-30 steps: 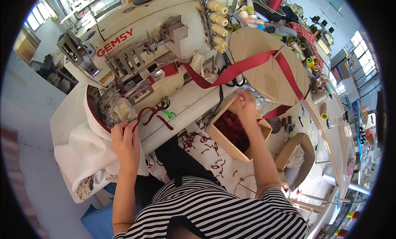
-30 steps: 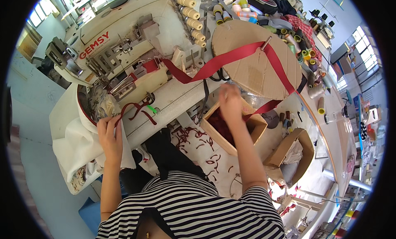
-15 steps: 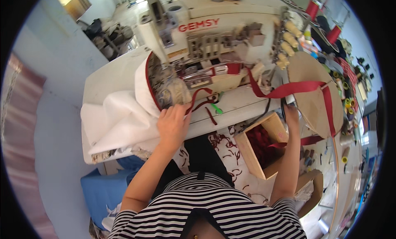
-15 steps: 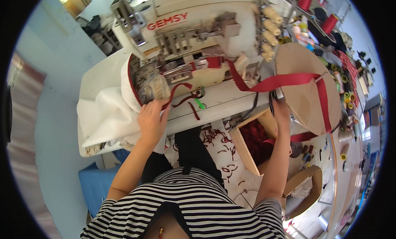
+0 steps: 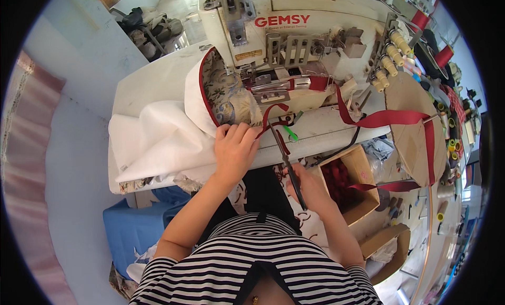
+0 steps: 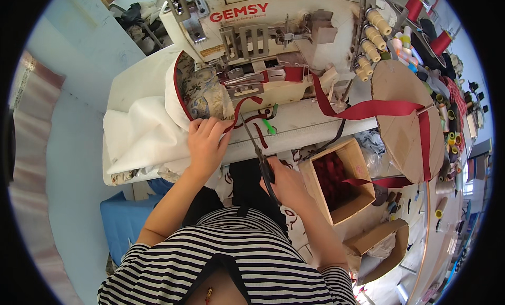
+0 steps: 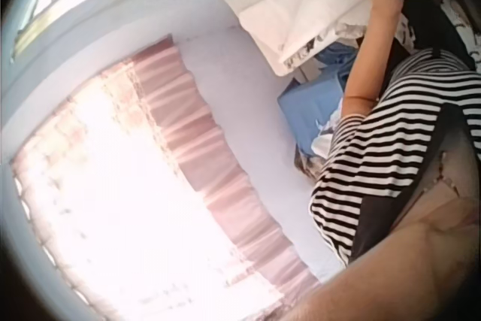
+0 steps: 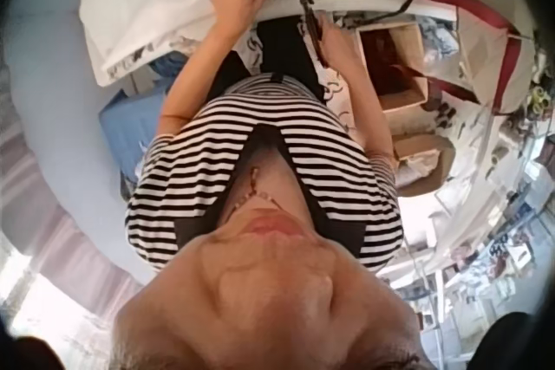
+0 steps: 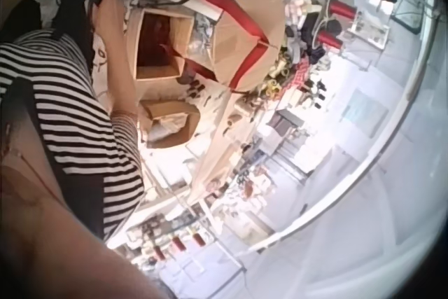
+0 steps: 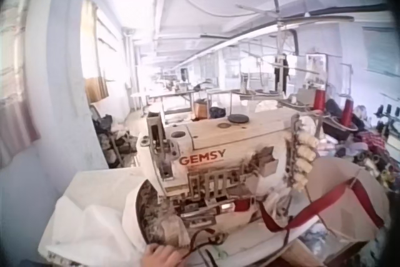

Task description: The person sews a floral-patterned fabric bag using a GEMSY overlock sewing machine, attaching a red ribbon trim to the edges. They repeatedly align the fabric and ribbon, feed them through the machine, and trim excess threads with scissors.

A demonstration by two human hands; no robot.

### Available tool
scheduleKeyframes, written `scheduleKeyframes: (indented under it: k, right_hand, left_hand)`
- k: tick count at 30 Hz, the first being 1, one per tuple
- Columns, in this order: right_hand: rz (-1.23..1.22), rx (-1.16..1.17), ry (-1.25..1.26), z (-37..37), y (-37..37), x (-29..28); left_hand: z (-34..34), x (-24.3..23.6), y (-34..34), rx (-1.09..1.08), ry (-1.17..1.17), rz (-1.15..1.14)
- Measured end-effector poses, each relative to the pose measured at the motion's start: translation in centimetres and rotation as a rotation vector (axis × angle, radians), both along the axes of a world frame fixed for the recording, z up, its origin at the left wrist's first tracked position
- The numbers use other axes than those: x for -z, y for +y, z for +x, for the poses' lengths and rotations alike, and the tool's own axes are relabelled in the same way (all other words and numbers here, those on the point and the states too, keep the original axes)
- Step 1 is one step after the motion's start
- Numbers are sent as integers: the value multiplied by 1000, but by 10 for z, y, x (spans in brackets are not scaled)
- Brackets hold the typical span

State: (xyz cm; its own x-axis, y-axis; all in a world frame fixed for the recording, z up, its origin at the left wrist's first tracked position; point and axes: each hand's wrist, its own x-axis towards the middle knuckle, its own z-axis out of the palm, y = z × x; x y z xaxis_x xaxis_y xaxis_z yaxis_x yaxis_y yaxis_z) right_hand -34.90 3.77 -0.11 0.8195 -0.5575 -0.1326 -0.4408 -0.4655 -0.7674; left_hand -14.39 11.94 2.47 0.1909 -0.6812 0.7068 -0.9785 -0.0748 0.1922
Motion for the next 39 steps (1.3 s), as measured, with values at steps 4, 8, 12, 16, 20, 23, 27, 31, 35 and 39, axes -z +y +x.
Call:
scheduleKeyframes:
  k: [4,8,12,16,20,23,27,31,35,39]
  right_hand:
    - [-154,-36,-12,15,-10,-2]
    - [-200,-4,2,19,-9,0]
    - [-192,23,-15,18,-7,2]
    - [-237,33,-35,20,-7,4]
    - [-281,38,-61,19,-5,-2]
    - [-293,55,-32,18,-3,-2]
    - [-251,92,-64,19,-1,2]
    - [0,183,-174,16,2,21]
    - [395,219,-241,20,23,19]
    - [761,-98,1,54,46,29]
  left_hand:
    - [2,2,0,0,-20,-29]
    - [6,4,1,7,-37,-41]
    - [7,5,3,-1,-40,-46]
    - [5,2,3,-6,-36,-42]
    - [5,4,4,-12,-25,-33]
    - [5,2,3,-14,-36,-40]
    - [4,2,6,-35,-44,5]
    - [-3,-4,13,-60,3,39]
    - [-5,-12,13,-68,37,22]
    - [-9,-31,3,-15,24,54]
